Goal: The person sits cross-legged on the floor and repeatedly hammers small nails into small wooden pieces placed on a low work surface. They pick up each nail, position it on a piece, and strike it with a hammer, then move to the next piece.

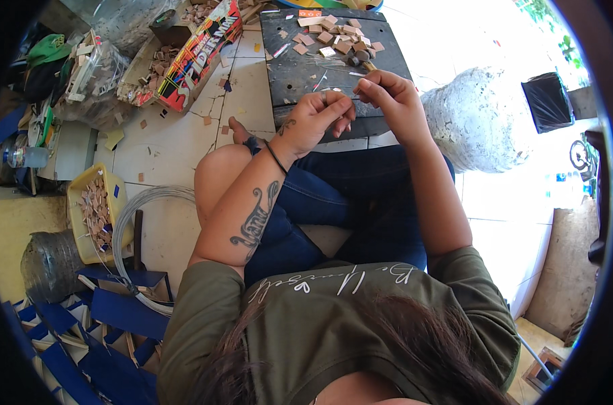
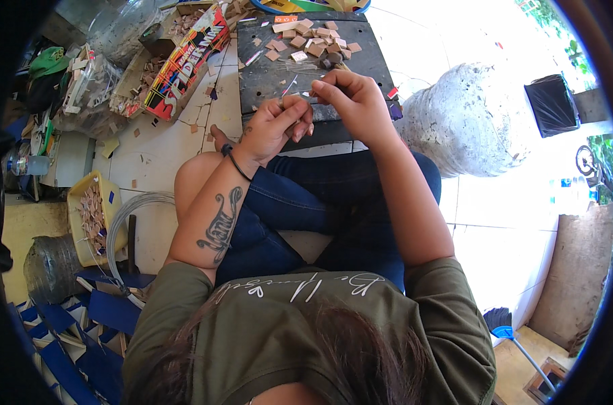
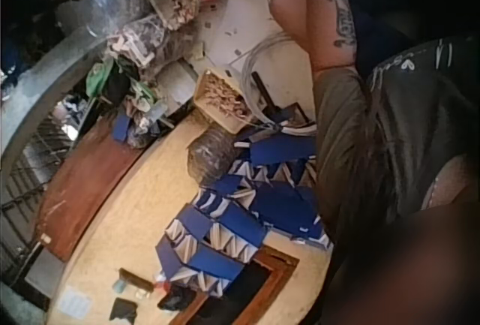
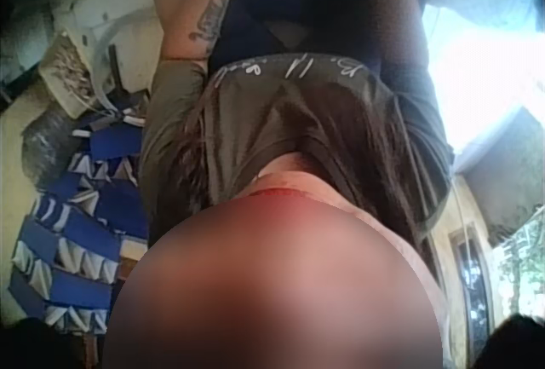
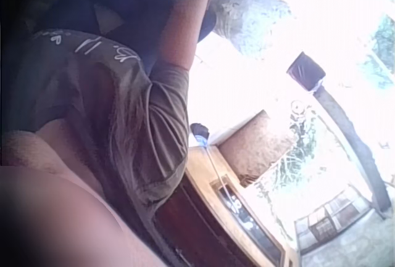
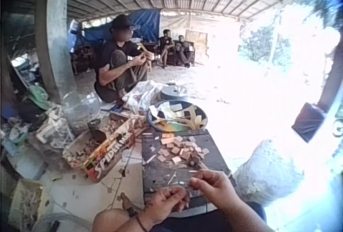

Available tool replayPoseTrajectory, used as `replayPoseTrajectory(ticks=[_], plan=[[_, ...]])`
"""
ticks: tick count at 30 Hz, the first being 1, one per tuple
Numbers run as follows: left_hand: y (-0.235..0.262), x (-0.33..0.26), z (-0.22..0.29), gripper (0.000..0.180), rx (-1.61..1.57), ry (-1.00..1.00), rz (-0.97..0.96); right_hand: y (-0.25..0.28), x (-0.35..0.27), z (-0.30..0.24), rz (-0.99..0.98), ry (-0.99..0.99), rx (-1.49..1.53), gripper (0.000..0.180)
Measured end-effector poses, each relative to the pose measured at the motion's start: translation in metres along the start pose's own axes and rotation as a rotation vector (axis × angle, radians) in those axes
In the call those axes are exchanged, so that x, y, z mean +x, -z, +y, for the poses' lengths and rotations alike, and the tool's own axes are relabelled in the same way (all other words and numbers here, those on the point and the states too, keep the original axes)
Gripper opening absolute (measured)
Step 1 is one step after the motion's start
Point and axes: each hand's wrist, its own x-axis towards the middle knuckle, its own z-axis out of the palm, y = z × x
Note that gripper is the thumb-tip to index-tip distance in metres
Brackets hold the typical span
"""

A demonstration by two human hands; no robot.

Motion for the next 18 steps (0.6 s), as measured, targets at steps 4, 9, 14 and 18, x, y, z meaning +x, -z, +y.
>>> replayPoseTrajectory(ticks=[4, 9, 14, 18], plan=[[-0.002, 0.001, -0.003, 0.027, 0.012, -0.028, 0.008, 0.001, 0.0, -0.001, -0.007, -0.045, 0.051, 0.019], [-0.004, 0.001, 0.001, 0.023, 0.168, -0.017, 0.116, 0.002, 0.002, 0.0, 0.009, 0.185, -0.253, 0.018], [-0.007, 0.0, 0.005, 0.021, 0.23, -0.052, 0.104, 0.006, 0.003, 0.001, -0.018, 0.2, -0.236, 0.017], [-0.012, -0.002, 0.003, 0.02, 0.429, -0.159, 0.172, 0.003, -0.003, 0.0, 0.054, 0.095, -0.191, 0.015]])
